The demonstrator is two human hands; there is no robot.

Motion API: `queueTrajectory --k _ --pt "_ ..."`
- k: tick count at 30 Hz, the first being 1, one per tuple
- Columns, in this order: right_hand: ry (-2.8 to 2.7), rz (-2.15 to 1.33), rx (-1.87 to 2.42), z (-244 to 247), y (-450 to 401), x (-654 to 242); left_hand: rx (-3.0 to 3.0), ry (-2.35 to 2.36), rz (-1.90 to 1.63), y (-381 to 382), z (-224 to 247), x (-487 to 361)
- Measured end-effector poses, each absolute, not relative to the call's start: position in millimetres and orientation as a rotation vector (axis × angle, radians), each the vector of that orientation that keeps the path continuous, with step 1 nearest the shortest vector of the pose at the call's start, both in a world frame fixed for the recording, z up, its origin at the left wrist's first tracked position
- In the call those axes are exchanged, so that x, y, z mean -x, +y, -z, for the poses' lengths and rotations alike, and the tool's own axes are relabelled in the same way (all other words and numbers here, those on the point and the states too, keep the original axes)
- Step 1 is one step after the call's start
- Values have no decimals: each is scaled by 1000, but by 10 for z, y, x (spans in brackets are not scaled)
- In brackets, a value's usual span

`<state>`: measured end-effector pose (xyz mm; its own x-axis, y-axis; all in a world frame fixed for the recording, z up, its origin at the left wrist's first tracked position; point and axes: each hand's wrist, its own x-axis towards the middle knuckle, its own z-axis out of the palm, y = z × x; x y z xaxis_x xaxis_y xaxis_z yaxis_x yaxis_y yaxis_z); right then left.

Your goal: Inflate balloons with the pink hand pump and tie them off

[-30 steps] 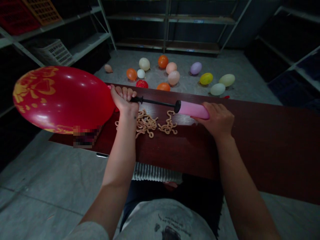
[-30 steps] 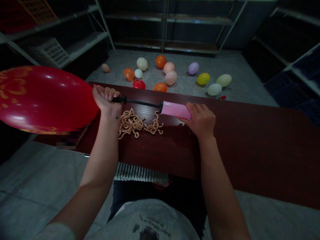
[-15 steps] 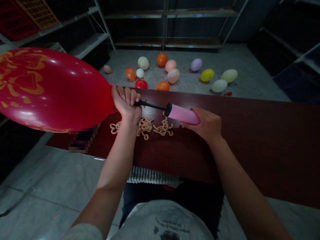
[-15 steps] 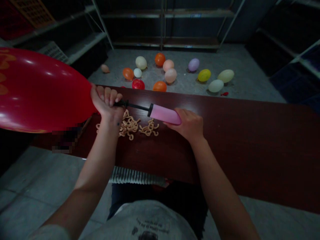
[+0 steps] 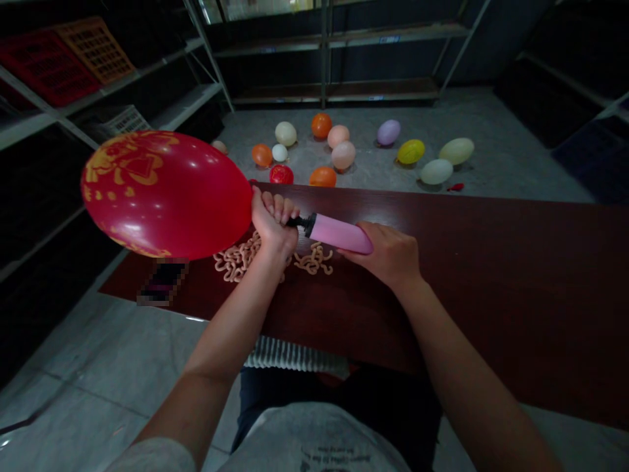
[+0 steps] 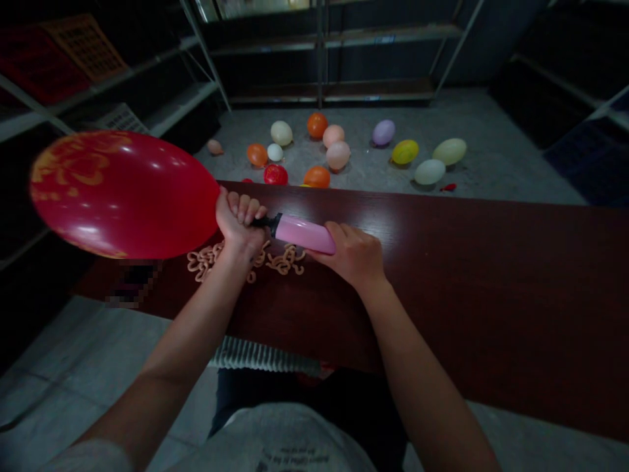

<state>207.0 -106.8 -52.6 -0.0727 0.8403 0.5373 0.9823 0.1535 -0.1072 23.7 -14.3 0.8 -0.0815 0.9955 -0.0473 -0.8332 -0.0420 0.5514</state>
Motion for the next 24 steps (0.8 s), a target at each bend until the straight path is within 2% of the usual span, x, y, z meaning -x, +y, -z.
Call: queueTrajectory --k 9,24 --pt "-1968 487 1724 531 -1030 -2117 -331 448 -1608 -19 -3 -106" --pt "-1987 846 1711 563 -1051 -2525 -176 488 -1761 221 50 287"
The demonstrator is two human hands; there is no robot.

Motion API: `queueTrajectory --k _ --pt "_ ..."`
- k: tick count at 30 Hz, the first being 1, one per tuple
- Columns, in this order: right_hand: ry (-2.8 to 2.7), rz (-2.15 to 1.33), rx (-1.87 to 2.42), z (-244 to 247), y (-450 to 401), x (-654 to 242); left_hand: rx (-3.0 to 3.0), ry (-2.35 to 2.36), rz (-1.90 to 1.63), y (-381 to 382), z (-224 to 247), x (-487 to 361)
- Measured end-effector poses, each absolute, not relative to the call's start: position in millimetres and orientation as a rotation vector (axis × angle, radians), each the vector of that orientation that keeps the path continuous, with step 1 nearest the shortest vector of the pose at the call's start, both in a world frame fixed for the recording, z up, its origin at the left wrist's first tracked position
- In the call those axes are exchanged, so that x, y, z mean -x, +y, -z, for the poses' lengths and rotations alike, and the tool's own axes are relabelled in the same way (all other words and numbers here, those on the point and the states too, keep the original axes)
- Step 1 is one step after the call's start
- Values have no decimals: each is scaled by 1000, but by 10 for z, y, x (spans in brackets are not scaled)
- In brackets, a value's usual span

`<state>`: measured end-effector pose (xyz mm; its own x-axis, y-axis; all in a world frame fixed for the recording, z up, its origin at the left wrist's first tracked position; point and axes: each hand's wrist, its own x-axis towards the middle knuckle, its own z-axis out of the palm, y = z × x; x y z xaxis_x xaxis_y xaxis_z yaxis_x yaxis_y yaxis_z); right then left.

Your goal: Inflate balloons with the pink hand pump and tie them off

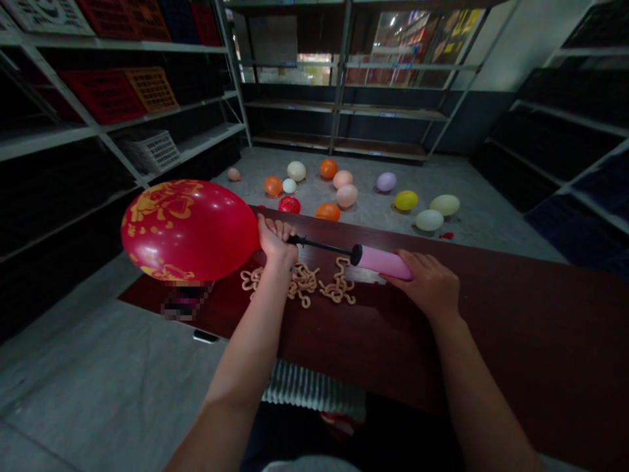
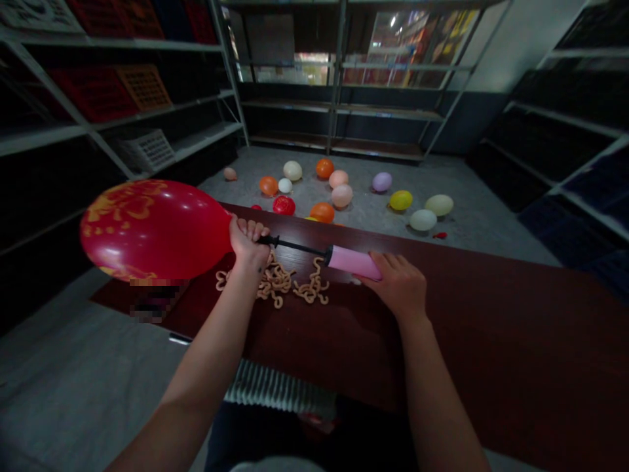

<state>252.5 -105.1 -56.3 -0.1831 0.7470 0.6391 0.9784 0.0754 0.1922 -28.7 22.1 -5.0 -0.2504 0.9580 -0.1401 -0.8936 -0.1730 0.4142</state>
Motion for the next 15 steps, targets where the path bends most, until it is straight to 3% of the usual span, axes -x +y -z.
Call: queueTrajectory --k 15 --pt "-1960 655 1723 557 -1062 -2332 -359 401 -1771 185 -97 360"
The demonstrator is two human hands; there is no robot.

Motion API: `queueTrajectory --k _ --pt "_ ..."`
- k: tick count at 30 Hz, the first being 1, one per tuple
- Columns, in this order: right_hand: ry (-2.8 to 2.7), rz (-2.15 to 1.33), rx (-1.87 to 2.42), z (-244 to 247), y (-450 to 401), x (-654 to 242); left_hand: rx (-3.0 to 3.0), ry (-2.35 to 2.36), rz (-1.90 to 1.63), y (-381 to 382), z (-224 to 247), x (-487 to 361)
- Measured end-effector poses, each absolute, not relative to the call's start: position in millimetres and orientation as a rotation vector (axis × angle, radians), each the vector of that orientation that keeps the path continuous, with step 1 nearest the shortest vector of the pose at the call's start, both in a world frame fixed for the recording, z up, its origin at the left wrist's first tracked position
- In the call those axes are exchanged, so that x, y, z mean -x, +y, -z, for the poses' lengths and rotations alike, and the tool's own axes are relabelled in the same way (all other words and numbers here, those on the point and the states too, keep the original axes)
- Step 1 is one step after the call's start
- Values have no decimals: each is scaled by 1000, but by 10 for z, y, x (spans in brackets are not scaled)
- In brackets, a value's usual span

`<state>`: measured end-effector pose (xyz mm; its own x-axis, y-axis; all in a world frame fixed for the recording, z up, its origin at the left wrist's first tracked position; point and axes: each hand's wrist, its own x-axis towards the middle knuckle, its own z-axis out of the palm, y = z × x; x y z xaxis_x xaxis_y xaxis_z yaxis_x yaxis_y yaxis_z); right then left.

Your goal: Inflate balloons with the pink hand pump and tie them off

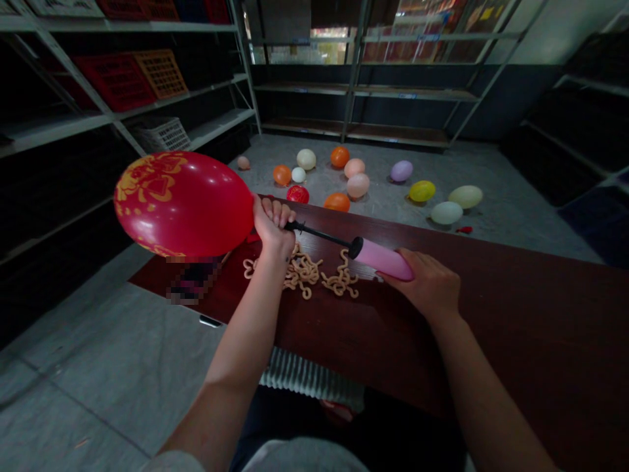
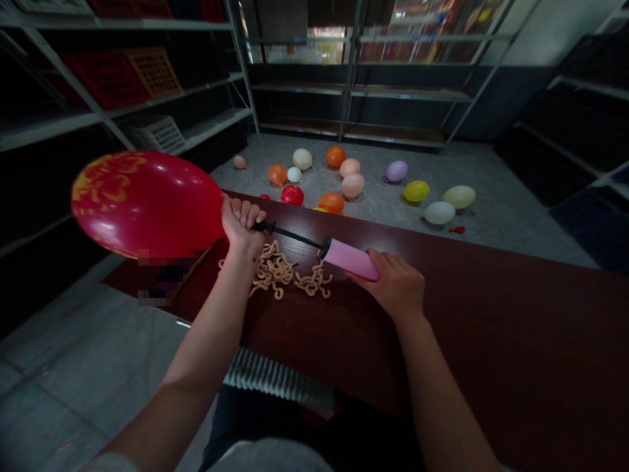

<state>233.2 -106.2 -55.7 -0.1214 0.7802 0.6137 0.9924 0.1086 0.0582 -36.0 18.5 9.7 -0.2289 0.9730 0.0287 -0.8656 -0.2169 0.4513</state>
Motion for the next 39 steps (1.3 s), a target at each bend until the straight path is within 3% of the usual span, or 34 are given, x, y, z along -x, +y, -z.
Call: queueTrajectory --k 15,39 --pt "-1943 412 1769 548 -1079 -2021 -404 508 -1598 -121 -40 -346" --pt "-1976 644 1817 541 -1043 -2489 -298 490 -1796 225 -79 481"
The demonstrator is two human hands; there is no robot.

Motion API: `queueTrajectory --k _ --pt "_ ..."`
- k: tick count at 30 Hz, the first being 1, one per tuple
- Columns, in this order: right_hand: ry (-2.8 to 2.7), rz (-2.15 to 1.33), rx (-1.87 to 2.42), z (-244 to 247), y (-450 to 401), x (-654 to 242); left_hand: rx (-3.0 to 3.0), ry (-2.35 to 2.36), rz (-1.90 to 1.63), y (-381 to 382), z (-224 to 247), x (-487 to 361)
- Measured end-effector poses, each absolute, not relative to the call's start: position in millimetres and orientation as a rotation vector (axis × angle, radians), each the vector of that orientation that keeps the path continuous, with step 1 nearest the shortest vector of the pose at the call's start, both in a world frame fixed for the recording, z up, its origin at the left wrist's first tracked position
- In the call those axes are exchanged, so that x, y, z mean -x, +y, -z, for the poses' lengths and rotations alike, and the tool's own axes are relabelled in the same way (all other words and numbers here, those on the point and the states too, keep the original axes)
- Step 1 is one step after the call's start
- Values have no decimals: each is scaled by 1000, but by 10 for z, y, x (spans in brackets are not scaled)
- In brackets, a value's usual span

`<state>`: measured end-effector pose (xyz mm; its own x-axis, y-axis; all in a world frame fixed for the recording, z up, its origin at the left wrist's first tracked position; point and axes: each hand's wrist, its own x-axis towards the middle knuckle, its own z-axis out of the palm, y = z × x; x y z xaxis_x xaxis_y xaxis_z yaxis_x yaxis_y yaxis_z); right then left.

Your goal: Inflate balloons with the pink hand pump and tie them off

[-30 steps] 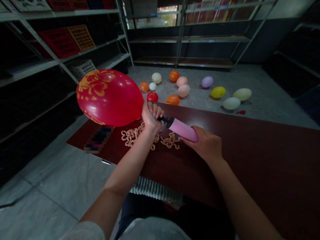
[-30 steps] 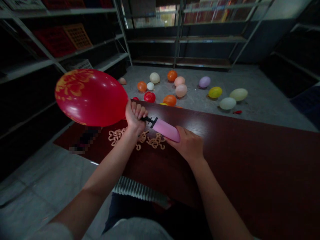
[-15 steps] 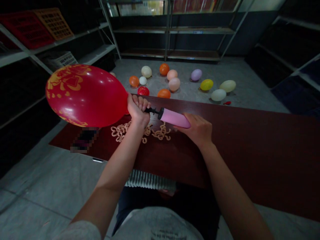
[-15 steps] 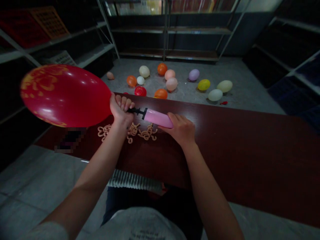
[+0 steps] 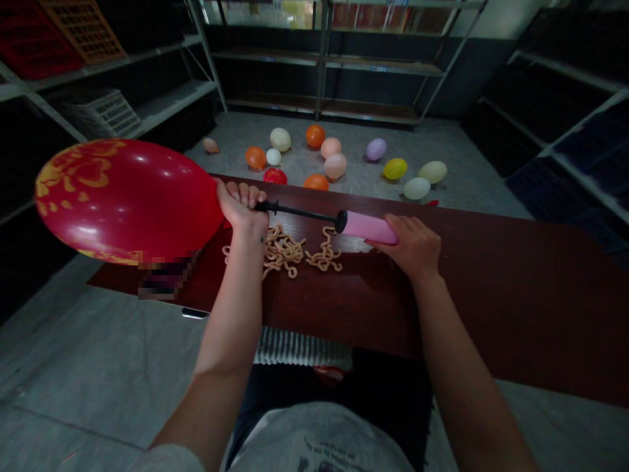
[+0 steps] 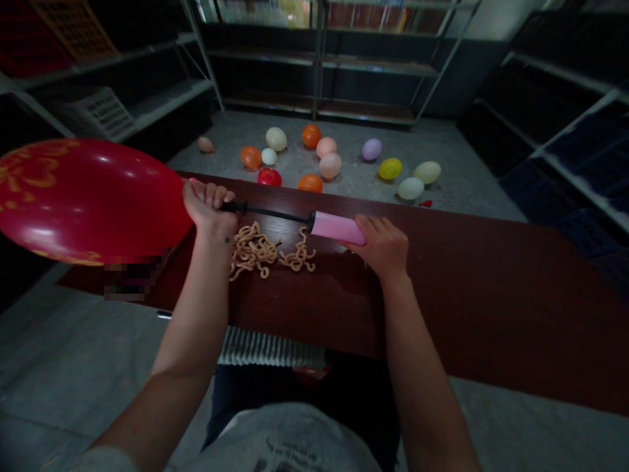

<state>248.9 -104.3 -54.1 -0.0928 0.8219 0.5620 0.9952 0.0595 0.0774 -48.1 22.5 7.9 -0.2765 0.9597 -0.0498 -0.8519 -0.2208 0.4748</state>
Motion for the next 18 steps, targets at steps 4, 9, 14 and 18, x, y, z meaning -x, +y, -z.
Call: queueTrajectory --k 4,9,14,18 --pt "-1951 667 1808 509 -1058 -2503 -302 496 -1804 190 -126 486" --pt "-1900 588 1840 553 -1054 -2416 -319 604 -1808 117 -213 441" --pt "-1919 421 1818 570 -1042 -2280 -381 578 -1822 49 -245 345" --pt "-1926 337 1770 540 -1048 -2116 -454 572 -1751 -45 -264 133"
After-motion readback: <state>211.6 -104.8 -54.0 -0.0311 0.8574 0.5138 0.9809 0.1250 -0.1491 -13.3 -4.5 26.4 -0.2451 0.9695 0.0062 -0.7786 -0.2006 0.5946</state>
